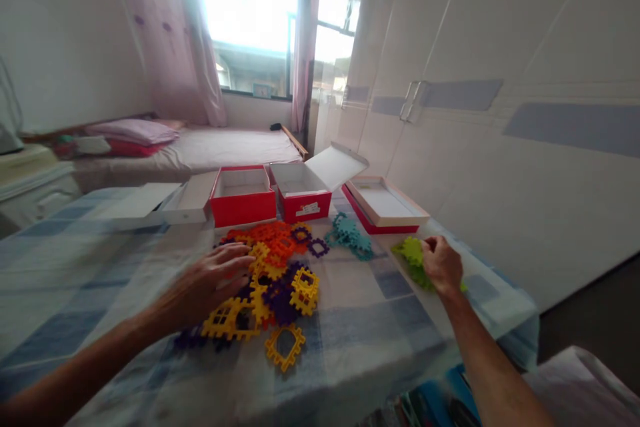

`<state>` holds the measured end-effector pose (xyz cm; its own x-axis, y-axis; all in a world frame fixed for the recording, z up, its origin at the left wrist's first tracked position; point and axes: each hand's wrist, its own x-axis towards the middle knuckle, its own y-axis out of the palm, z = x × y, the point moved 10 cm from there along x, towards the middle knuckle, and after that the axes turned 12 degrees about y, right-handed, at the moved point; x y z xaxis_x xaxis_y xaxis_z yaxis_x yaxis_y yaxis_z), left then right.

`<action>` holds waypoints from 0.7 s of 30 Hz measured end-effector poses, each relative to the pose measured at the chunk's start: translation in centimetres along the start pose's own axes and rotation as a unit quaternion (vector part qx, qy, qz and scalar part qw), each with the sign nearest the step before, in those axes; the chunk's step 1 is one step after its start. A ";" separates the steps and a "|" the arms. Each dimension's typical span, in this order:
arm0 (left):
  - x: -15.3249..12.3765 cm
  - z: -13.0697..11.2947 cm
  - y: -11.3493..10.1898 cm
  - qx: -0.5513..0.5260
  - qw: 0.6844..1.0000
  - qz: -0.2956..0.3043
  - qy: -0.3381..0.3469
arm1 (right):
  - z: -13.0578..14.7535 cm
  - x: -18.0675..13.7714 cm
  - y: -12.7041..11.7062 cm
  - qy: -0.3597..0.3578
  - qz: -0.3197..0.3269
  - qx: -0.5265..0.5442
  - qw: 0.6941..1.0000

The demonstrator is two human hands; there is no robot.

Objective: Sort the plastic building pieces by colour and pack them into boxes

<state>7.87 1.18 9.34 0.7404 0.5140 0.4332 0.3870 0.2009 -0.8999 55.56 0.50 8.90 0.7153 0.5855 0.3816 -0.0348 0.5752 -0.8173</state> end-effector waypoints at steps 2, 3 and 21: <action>0.9 -3.1 0.5 -0.030 0.998 0.000 0.050 | -0.3 0.3 0.3 -0.007 -0.006 -0.035 0.999; 1.3 -4.2 0.9 -0.041 0.997 0.007 0.069 | -0.1 0.1 0.1 -0.016 -0.022 -0.050 0.998; -2.7 3.6 1.1 -0.060 0.991 -0.041 -0.116 | 21.9 -25.0 0.6 -0.427 0.269 0.179 0.845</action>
<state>4.30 2.99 6.94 0.5628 0.6802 0.4697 0.5142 0.1568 -0.8432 22.41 -1.28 8.38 -0.2294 0.9276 0.2948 -0.5130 0.1422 -0.8466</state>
